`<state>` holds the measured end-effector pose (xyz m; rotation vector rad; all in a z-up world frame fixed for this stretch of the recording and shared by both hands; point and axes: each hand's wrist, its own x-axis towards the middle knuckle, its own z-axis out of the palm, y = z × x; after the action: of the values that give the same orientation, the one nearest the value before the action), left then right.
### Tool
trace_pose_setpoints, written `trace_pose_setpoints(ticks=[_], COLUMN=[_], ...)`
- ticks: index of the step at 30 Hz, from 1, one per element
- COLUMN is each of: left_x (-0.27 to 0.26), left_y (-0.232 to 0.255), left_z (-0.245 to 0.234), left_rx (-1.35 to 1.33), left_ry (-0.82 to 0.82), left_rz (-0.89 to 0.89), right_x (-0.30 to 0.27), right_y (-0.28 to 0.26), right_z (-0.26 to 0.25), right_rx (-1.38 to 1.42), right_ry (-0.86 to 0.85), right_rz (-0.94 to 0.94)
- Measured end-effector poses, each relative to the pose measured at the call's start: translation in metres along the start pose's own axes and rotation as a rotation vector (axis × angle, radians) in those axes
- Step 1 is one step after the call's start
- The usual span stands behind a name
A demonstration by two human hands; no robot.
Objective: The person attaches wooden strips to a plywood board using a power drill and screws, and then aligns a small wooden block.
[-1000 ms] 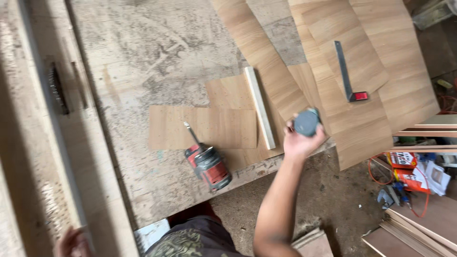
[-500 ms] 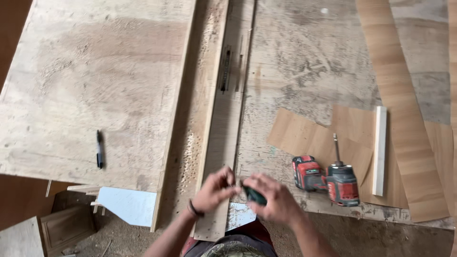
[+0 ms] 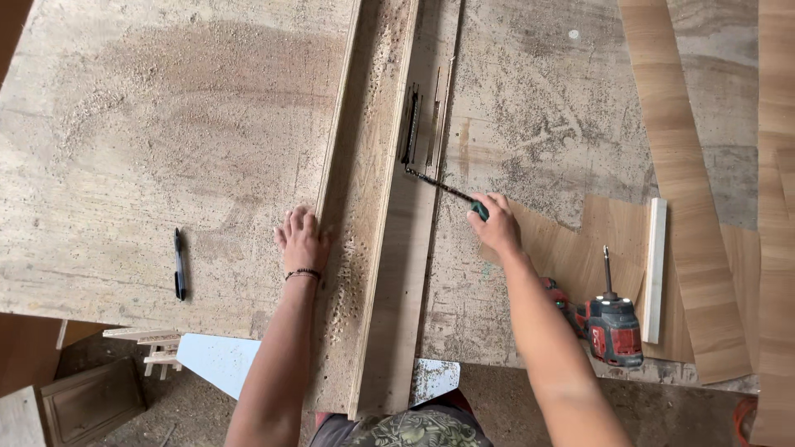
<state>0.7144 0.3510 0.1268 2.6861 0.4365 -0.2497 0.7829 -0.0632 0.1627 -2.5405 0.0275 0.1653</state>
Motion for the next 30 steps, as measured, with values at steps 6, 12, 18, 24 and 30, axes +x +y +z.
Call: trace_pose_setpoints(ticks=[6,12,18,24,30], left_x=[0.011,0.016,0.019,0.024,0.022], left_y=[-0.017,-0.022,-0.031,-0.033,-0.029], left_z=[0.017,0.02,0.039,0.046,0.042], left_rx=[-0.152,-0.275,-0.211,-0.15,-0.16], left_ry=[0.008,0.009,0.008,0.0,0.002], left_rz=[0.056,0.114,0.109,0.1,0.088], right_x=[0.058,0.089,0.09,0.088,0.084], right_y=[-0.008,-0.002,0.005,0.006,-0.002], right_z=[0.016,0.027,0.028,0.029,0.027], right_rx=[-0.153,-0.237,-0.255,-0.27,-0.299], right_ry=[0.072,-0.01,0.008,0.11,0.131], right_rz=[-0.039,-0.002,-0.061,-0.195,-0.226])
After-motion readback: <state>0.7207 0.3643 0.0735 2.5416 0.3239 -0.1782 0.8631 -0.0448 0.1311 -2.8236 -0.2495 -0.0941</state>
